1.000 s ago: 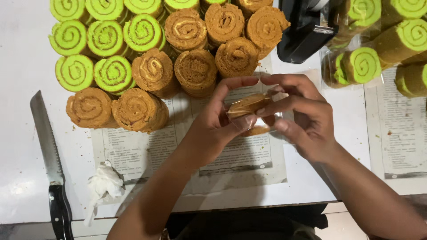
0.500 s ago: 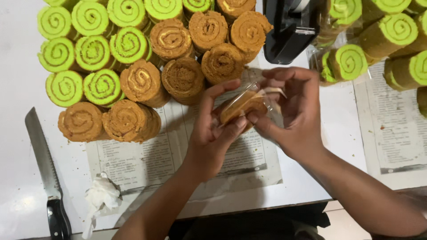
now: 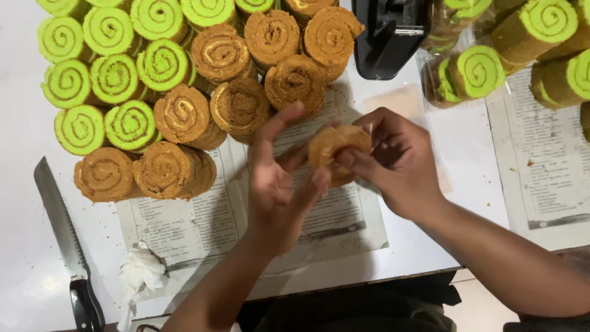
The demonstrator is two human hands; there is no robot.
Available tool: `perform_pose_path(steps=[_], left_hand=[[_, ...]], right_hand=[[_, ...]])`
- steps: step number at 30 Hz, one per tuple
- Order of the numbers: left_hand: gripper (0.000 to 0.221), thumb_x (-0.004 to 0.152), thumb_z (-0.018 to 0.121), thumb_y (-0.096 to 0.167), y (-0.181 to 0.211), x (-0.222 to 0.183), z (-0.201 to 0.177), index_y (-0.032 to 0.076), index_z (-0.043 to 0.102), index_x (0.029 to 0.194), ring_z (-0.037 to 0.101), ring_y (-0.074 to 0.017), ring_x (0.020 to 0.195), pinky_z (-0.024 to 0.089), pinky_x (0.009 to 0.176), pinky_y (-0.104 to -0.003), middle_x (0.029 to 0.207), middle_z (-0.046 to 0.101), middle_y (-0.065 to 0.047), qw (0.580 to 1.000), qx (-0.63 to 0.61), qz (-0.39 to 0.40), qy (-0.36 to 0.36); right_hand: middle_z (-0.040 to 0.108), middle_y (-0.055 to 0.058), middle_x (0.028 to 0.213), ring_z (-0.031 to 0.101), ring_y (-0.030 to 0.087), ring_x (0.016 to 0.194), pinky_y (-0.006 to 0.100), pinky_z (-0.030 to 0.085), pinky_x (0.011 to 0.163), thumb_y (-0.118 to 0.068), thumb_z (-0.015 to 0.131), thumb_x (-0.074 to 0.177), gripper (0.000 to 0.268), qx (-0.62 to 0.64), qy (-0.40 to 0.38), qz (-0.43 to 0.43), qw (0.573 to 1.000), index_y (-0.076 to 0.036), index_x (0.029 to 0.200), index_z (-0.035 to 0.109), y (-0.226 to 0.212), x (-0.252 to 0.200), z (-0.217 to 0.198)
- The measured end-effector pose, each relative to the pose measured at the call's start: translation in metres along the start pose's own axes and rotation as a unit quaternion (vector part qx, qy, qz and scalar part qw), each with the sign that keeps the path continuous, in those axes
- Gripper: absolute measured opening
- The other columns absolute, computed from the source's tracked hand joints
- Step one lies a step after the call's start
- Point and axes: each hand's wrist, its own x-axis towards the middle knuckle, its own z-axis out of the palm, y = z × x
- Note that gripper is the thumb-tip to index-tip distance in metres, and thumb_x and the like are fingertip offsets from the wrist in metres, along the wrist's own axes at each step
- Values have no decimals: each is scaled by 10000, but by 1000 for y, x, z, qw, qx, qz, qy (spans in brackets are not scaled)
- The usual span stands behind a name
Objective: The person packages small cake rolls into plastic wrappers by hand, using a tape dispenser to seal each one.
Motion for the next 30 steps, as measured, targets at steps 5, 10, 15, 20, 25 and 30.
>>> perform_pose_path(steps=[5,10,15,20,25,30], left_hand=[[563,915,720,159,5,5,-3,2,479,1399,731,-295,1112,649,958,-376,1329,645,-220,997,37,-66,34],[288,850,773,109,-16,5,-13,8,663,1096,742,-145,907,632,822,-248,998,766,-106,986,116,-81,89],[315,843,778,58,-17,8,-17,-23,662,1124,757,-185,904,643,819,-278,993,780,-148,986,27,-114,122],[317,821,797,55,-17,8,-17,-6,665,1102,757,-170,874,644,807,-264,975,784,-146,985,21,-106,134],[328,800,805,74,-19,6,-18,10,670,1092,743,-150,871,644,812,-258,961,770,-116,986,49,-94,129],[252,809,800,73,-21,9,-18,34,675,1024,724,-133,825,627,756,-264,900,760,-82,984,46,-99,138]], right_hand=[[599,-5,767,560,61,675,193,441,583,-163,829,859,218,-68,2,-24,997,-84,940,642,-2,3,-6],[454,-52,717,423,42,650,194,361,577,-143,845,851,256,-81,-4,-23,996,-124,873,591,1,4,-2],[527,-5,831,519,83,800,220,450,707,-171,554,987,251,-5,-5,-34,999,-49,1206,542,-8,6,3],[587,35,926,518,77,717,212,442,643,-49,648,1000,176,-69,15,-81,994,-80,1060,486,-6,1,8],[671,111,963,640,157,778,246,523,694,-50,719,979,153,-245,53,-181,951,19,1037,595,0,-1,3],[634,127,964,562,214,801,337,445,704,-75,635,1109,110,-357,187,-270,874,31,1075,634,-4,27,-39]])
